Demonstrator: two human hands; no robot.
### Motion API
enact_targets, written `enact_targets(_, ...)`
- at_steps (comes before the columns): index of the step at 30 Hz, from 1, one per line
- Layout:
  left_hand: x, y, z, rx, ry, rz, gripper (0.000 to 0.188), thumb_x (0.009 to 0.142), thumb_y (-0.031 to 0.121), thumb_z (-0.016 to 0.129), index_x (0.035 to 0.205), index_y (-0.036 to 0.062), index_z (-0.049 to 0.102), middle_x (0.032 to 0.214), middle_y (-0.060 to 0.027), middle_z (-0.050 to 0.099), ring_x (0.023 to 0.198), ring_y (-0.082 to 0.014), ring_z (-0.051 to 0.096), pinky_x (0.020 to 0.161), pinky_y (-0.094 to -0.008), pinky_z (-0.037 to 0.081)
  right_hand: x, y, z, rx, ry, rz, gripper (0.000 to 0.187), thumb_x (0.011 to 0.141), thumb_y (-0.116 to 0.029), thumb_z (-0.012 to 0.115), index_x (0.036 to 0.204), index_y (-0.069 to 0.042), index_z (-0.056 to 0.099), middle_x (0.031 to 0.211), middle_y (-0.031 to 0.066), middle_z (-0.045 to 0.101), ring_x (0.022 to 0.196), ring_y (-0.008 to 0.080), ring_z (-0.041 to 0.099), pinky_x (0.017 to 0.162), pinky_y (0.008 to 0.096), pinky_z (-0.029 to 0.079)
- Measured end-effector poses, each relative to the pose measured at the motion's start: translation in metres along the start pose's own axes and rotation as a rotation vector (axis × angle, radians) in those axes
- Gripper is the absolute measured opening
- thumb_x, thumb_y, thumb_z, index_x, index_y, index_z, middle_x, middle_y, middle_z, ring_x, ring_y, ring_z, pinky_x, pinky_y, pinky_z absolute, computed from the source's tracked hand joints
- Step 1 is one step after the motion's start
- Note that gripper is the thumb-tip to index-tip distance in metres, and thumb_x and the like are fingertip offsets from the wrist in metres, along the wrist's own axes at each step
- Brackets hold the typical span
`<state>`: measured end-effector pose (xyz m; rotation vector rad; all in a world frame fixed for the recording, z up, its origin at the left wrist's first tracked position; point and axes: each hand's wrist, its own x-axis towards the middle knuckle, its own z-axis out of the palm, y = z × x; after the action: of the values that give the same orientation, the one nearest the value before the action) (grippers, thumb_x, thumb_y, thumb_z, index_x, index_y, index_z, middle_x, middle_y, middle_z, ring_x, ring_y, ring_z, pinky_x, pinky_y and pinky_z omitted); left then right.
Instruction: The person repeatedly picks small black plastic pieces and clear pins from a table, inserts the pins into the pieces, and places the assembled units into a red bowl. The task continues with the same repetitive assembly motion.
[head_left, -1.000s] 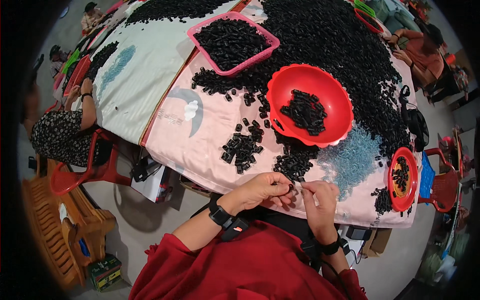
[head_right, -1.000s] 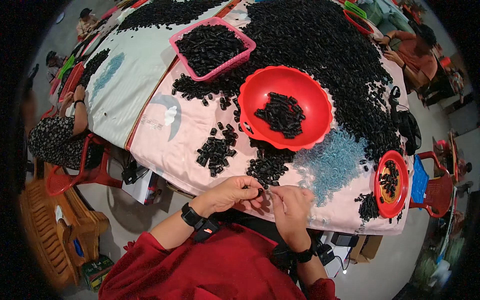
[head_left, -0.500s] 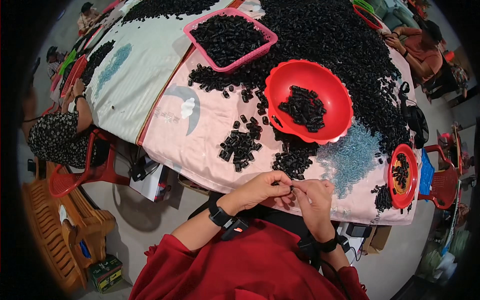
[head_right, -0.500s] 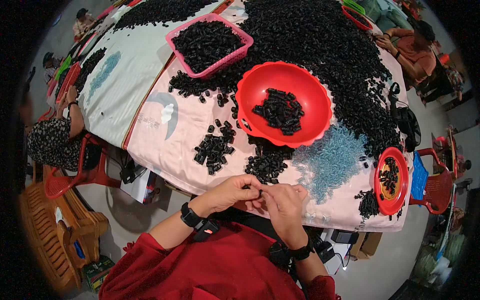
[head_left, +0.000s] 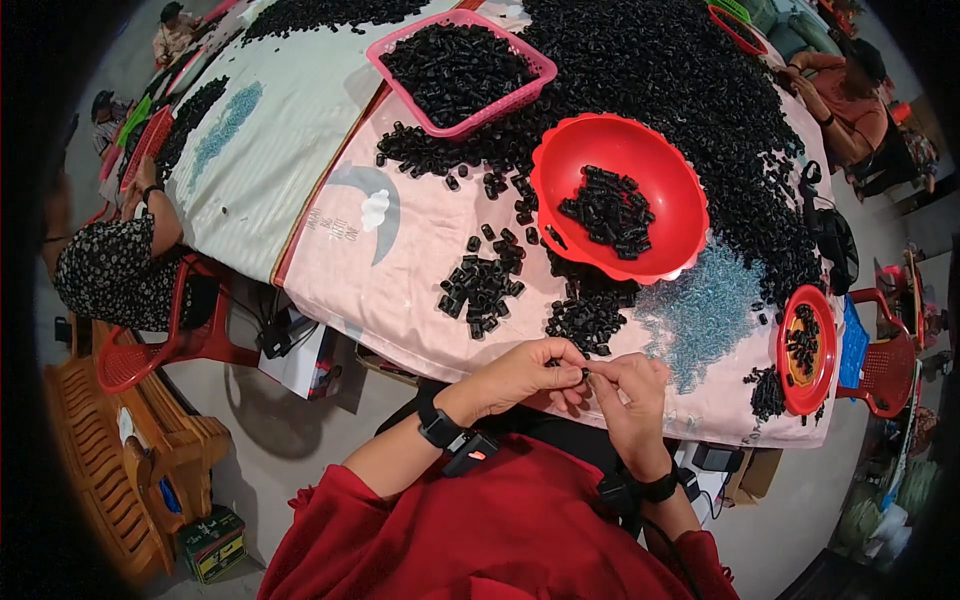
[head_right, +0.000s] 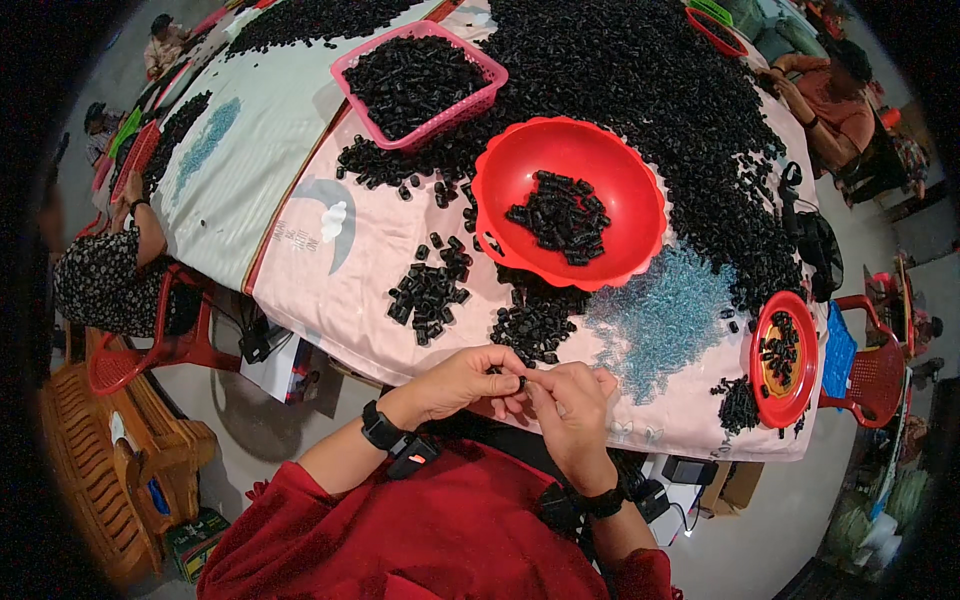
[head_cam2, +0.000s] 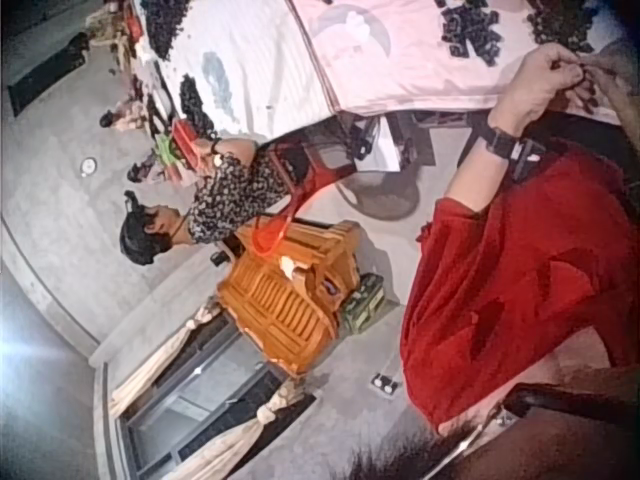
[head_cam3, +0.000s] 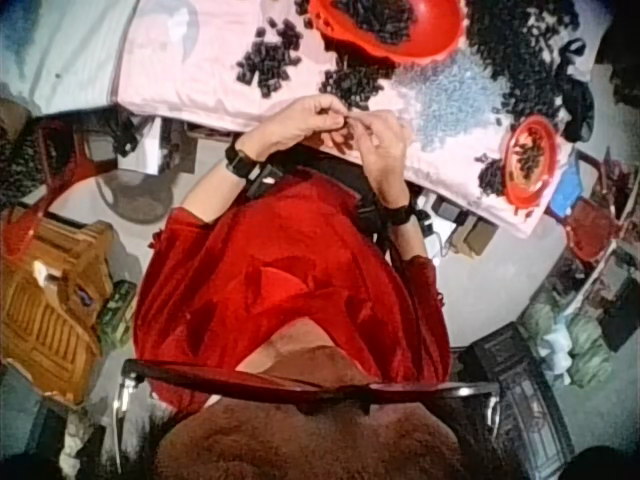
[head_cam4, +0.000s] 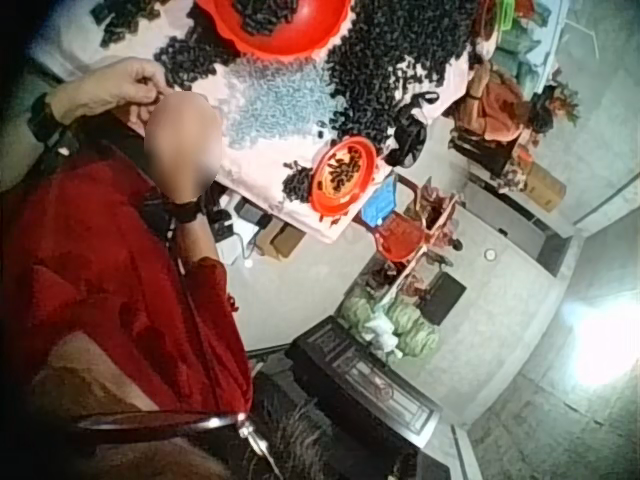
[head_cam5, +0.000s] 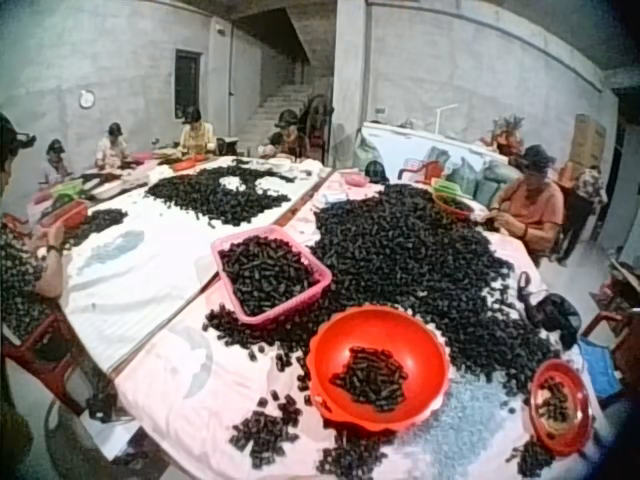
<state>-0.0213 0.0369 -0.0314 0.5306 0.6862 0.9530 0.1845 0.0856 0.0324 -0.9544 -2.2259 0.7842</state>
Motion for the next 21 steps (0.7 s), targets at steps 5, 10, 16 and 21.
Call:
enact_targets(5,0.0,0.0,-0.001,-0.009,-0.003,-0.005,0.024,0.108,0.024,0.069,0.119,0.0032,0.065,0.104,-0.0085,0.075,0.094,-0.0199,0.078,0.076,-0.0293,0.063,0.002,0.0,-0.004,-0.063,-0.042,-0.066,0.027,0.09,-0.004,0.077,0.115,-0.013,0.081,0.089,-0.0018,0.068,0.087,0.0162,0.064,0.089,0.0393,0.034)
enact_targets(10,-0.001,0.0,-0.001,-0.011,-0.007,-0.013,0.023,0.108,0.023,0.068,0.118,0.0033,0.065,0.104,-0.0084,0.075,0.094,-0.0196,0.078,0.076,-0.0289,0.063,0.002,0.001,-0.006,-0.109,-0.062,-0.14,0.031,0.09,-0.005,0.077,0.119,-0.012,0.08,0.092,-0.0014,0.067,0.089,0.0172,0.064,0.092,0.0396,0.033)
enact_targets(16,-0.003,0.011,0.003,0.001,0.047,-0.137,0.016,0.108,0.013,0.067,0.12,0.0027,0.066,0.105,-0.008,0.076,0.092,-0.0178,0.077,0.073,-0.0295,0.065,0.011,0.037,-0.004,-0.252,0.109,0.056,0.022,0.093,-0.007,0.076,0.115,-0.01,0.075,0.093,0.0026,0.068,0.091,0.0208,0.063,0.094,0.0407,0.034)
enact_targets(21,-0.001,0.006,-0.001,-0.012,-0.002,-0.086,0.016,0.107,0.013,0.068,0.119,0.0026,0.066,0.104,-0.0091,0.076,0.092,-0.019,0.078,0.074,-0.0302,0.065,0.029,0.057,0.007,-0.426,0.183,-0.031,0.017,0.094,-0.009,0.076,0.11,-0.011,0.074,0.095,0.0036,0.066,0.091,0.0234,0.061,0.094,0.0421,0.034)
